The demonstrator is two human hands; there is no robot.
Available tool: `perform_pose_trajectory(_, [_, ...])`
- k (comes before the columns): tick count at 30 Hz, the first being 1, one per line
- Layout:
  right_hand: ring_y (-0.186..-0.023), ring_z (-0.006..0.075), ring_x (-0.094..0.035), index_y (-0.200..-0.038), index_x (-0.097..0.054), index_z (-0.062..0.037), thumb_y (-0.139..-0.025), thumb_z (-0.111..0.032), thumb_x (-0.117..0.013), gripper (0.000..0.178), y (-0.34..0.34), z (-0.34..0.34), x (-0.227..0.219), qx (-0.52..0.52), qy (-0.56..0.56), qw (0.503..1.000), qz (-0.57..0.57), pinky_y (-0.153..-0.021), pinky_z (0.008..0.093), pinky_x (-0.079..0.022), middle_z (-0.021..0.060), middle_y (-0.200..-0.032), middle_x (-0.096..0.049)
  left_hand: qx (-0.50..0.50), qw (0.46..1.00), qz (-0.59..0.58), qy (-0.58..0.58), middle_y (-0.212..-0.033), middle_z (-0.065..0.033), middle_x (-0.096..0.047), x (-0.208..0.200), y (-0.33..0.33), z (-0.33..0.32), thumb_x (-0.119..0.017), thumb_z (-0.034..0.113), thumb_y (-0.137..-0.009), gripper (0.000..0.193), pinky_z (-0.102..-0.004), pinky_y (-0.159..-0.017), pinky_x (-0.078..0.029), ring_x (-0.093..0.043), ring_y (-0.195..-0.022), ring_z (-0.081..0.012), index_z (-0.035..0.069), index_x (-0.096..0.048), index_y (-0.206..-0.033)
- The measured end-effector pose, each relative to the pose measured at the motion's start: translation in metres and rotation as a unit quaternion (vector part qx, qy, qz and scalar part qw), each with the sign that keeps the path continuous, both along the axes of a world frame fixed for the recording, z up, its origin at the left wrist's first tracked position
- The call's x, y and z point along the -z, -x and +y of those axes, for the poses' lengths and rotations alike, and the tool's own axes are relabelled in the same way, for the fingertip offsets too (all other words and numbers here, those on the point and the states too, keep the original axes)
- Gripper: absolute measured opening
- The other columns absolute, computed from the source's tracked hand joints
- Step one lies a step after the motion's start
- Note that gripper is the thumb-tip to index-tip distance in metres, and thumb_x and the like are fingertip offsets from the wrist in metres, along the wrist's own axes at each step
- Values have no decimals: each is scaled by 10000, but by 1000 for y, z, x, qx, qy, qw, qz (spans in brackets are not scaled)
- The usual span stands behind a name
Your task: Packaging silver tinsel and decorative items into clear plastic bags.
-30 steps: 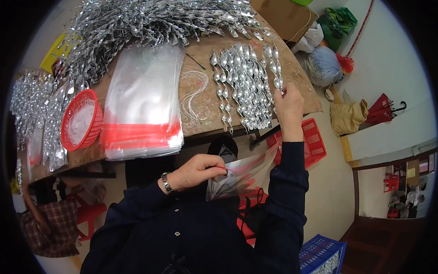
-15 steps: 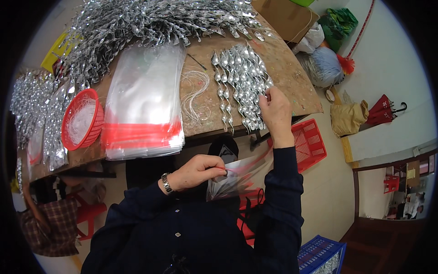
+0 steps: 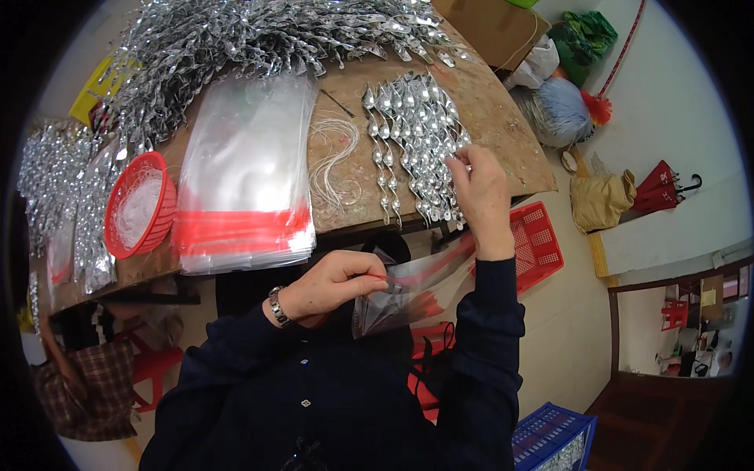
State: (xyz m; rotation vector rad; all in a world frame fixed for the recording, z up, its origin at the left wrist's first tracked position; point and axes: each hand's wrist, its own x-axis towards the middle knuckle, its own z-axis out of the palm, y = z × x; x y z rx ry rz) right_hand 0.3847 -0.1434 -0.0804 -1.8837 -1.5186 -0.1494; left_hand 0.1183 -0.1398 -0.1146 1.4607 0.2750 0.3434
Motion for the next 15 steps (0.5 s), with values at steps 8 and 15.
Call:
perform_pose_trajectory(8, [-961,150,-620,-1085,-654,23,-859,-192,-678,313,13,-61,-53,-201,207,896,338,-834,287,-483,63,-956,-671,-9,999,-34,33,-783,-19,-586,-13,0,22,-585,69,-940,101,-228,-658,-456,-570,-711,-77,-14,-616,-891])
perform_pose_trajectory(15, [-901,142,-621,-932,-646,18,-786,-129,-732,224,-18,-88,-34,-213,275,893,286,-798,283,-494,56,-912,-645,-61,998,2,13,-798,-3,-606,-7,-1,29,-589,96,-940,112,-217,-651,-453,-569,-704,-66,-4,-633,-914])
